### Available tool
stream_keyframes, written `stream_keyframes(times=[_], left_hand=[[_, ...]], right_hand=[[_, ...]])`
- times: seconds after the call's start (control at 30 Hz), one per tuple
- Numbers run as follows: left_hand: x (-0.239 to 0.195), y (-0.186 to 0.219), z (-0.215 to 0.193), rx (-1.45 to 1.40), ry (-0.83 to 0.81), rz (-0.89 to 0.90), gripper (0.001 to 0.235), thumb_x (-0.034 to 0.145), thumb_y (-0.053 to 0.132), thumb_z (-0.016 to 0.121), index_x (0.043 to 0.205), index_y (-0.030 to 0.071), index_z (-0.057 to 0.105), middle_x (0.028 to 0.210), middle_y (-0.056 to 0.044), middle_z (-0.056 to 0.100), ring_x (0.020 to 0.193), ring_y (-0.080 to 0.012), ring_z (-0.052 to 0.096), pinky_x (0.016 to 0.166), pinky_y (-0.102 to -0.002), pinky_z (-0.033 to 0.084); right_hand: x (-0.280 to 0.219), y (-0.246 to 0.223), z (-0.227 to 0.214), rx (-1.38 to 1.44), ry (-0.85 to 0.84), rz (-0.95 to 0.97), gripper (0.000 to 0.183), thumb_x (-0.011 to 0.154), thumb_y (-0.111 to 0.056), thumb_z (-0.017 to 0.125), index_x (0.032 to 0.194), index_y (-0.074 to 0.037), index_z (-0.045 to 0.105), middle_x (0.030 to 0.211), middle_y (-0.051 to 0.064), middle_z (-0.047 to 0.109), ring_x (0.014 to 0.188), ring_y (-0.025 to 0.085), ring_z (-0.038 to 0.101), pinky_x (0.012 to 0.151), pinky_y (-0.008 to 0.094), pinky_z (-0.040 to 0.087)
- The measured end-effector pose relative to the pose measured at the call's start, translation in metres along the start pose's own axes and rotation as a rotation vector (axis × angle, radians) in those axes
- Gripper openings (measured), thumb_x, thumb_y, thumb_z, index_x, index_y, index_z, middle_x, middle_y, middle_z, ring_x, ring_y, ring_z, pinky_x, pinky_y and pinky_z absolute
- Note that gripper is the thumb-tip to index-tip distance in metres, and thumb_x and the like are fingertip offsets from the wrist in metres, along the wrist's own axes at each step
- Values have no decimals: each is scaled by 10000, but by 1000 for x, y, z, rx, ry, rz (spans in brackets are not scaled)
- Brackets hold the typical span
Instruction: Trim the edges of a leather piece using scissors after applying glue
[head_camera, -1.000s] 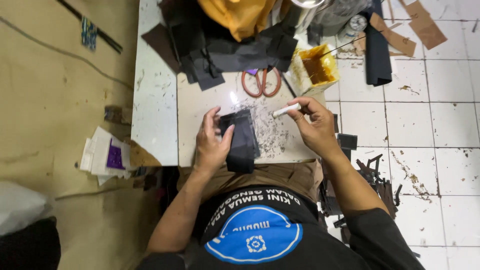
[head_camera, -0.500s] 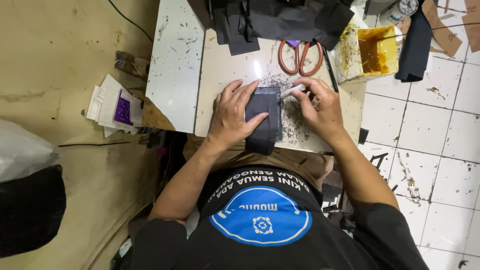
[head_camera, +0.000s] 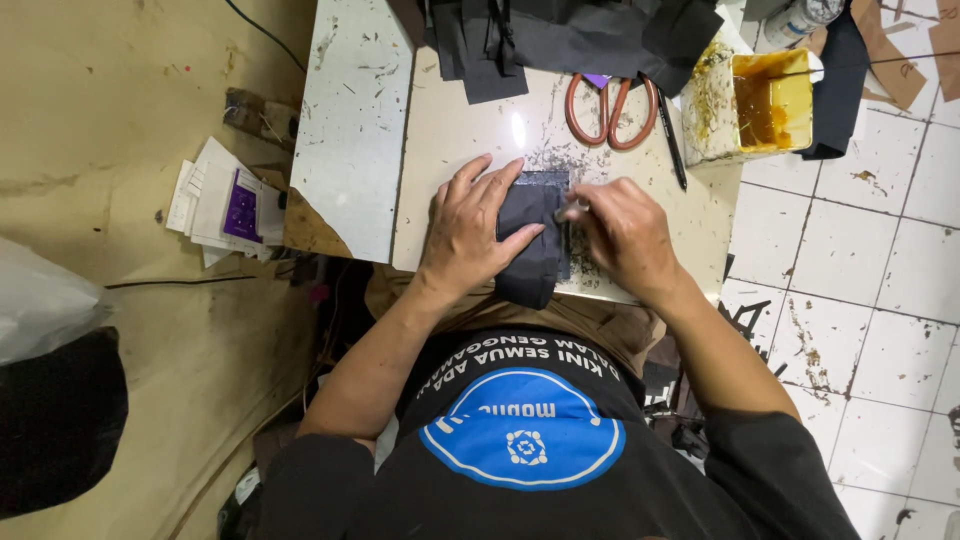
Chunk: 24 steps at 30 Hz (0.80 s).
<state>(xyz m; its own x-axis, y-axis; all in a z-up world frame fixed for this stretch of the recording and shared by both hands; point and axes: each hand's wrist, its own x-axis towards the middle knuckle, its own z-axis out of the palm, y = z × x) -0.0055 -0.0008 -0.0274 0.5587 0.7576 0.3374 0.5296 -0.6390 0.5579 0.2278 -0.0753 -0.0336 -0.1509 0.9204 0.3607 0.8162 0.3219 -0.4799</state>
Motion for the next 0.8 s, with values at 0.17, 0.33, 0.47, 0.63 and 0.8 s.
stream_keyframes(times=[0.17, 0.33, 0.47, 0.63, 0.8], left_hand=[[-2, -2, 3, 16, 3, 5, 781, 816, 480, 825, 1461, 150, 535, 1243, -75, 691, 1350, -293, 521, 1049, -440, 421], [-1, -6, 3, -7, -4, -3, 807, 813, 477, 826, 1483, 154, 512, 1287, -62, 680, 1359, -292, 512, 1061, -446, 418], [8, -28, 4, -220, 45, -22, 714, 881, 277, 831, 1490, 112, 497, 1251, -99, 708, 1253, -332, 587, 1033, -477, 467], [21, -52, 0, -221, 177, -16, 570, 914, 147, 772, 1432, 118, 537, 1144, -35, 747, 1121, -277, 666, 977, -428, 513], [19, -53, -2, -404, 156, -52, 562, 959, -51, 524, 1486, 142, 487, 1127, -93, 768, 1080, -355, 691, 966, -464, 542]], right_hand=[[-9, -26, -24, 21, -76, -29, 243, 907, -13, 747, 1147, -42, 719, 947, 105, 747, 896, 257, 656, 794, 365, 531], [-13, -20, -50, 215, -48, 38, 199, 950, -61, 731, 1147, -35, 727, 941, 113, 752, 886, 303, 666, 776, 401, 548], [8, -38, -67, 314, 148, 87, 159, 998, -46, 739, 1155, -25, 727, 1030, 102, 743, 894, 262, 635, 792, 351, 519], [34, -48, -23, 360, 176, 13, 158, 975, -18, 748, 1132, -10, 733, 1031, 126, 757, 881, 302, 662, 741, 367, 539], [68, -62, -5, 263, 160, -120, 172, 968, 6, 748, 1137, -11, 722, 1012, 147, 747, 808, 337, 650, 692, 400, 541]])
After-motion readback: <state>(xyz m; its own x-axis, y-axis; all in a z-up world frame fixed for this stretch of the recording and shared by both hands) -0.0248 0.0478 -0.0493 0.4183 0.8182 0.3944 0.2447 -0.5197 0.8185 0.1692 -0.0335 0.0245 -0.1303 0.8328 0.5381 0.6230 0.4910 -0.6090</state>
